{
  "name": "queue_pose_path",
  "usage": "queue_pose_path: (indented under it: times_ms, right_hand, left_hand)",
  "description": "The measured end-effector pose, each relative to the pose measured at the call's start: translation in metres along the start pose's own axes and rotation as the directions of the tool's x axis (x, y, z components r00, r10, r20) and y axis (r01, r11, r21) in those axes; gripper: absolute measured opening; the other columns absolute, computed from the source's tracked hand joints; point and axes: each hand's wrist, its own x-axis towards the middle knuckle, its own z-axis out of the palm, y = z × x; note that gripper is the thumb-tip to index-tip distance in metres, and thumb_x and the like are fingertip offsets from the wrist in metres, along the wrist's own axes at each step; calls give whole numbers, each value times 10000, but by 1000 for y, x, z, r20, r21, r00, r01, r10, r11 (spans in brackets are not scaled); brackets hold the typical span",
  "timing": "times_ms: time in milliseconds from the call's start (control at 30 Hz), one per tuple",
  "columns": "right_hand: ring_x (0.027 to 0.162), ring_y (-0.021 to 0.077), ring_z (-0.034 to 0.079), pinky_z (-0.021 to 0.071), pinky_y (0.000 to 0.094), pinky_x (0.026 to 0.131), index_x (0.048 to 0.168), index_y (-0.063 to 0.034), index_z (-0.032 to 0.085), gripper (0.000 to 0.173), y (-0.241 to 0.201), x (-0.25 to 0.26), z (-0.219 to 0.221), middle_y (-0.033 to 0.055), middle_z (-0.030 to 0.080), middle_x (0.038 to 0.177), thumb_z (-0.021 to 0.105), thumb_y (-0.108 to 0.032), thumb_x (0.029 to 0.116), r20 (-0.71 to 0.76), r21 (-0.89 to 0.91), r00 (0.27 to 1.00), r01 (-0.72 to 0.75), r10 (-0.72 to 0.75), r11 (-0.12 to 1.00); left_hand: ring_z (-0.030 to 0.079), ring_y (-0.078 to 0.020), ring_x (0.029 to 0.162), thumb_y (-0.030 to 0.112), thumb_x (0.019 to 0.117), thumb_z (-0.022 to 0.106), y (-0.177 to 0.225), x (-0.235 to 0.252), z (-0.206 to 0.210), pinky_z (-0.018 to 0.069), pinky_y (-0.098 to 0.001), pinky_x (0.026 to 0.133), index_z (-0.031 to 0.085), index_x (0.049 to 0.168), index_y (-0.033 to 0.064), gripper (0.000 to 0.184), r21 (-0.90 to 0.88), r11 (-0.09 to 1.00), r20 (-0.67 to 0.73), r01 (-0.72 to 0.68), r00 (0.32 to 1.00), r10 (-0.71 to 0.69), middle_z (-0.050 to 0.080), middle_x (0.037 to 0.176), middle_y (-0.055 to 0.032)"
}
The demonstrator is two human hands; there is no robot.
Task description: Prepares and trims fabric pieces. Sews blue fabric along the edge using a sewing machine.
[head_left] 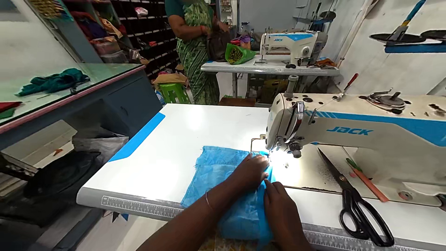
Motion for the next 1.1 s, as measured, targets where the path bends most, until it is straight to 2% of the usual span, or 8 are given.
queue_pose_path:
  times_ms: [33,133,267,367,467,533,933,1100]
  right_hand:
    - [916,347,723,605,416,803,1234,76,690,293,0,-1,2,247,686,1111,583,26,966,4,-9,1000,27,-27,1000]
    - [1000,325,708,582,390,870,1295,60,657,313,-2,2,-8,242,655,1205,525,-30,1026,157,-11,986,-61,62,998]
    - [1072,314,681,544,386,952,1301,57,653,331,2,8,-16,230,663,1194,487,-106,1066,232,65,962,-163,144,984]
    - [1072,315,678,535,401,962,1318,39,651,334,7,9,-17,224,672,1187,505,-120,1064,235,115,958,-197,166,974]
    - [1059,309,682,538,407,953,1303,29,665,322,10,8,-17,216,680,1177,517,-119,1059,215,154,962,-203,168,967]
    - [1079,308,678,531,409,967,1299,24,670,317,10,10,-18,213,684,1187,524,-122,1058,227,160,957,-221,182,962]
    - [1187,316,636,478,410,1049,1345,29,633,345,7,31,-22,225,656,1258,486,-118,1070,302,70,930,-242,211,968]
    - [1146,320,648,495,414,1022,1366,36,605,360,2,32,-26,229,647,1266,524,-144,1065,289,133,940,-225,180,965]
  left_hand:
    - [505,-301,1405,127,1035,568,11,-6,-1,293,-520,1227,615,1366,-9,362,-6,999,19,36,999,-36,588,1439,-170]
    - [424,-239,1476,-12,1018,486,26,-22,-4,256,-471,1245,562,1454,44,447,-94,985,124,143,984,-131,505,1553,-101]
    - [398,-223,1495,-54,999,469,7,-28,12,201,-465,1269,616,1417,87,465,-172,985,24,29,999,-25,525,1541,-76]
    - [393,-216,1498,-16,1016,460,2,-30,18,190,-487,1270,617,1418,106,449,-145,989,-10,-18,1000,17,525,1542,-61]
    - [327,-197,1532,93,1070,421,2,-32,19,67,-657,1239,583,1458,162,426,-126,992,11,19,1000,-18,486,1574,-13]
    - [314,-195,1538,120,1082,398,1,-32,21,16,-713,1209,586,1455,165,420,-151,988,1,19,1000,-19,489,1568,-8]
    - [339,-217,1523,124,1095,369,-12,-13,12,33,-703,1207,591,1441,121,411,-213,977,-4,0,1000,-1,504,1554,-46]
    - [379,-233,1500,107,1089,369,-19,-4,8,54,-701,1208,602,1427,101,410,-253,968,-37,-7,999,-2,529,1528,-69]
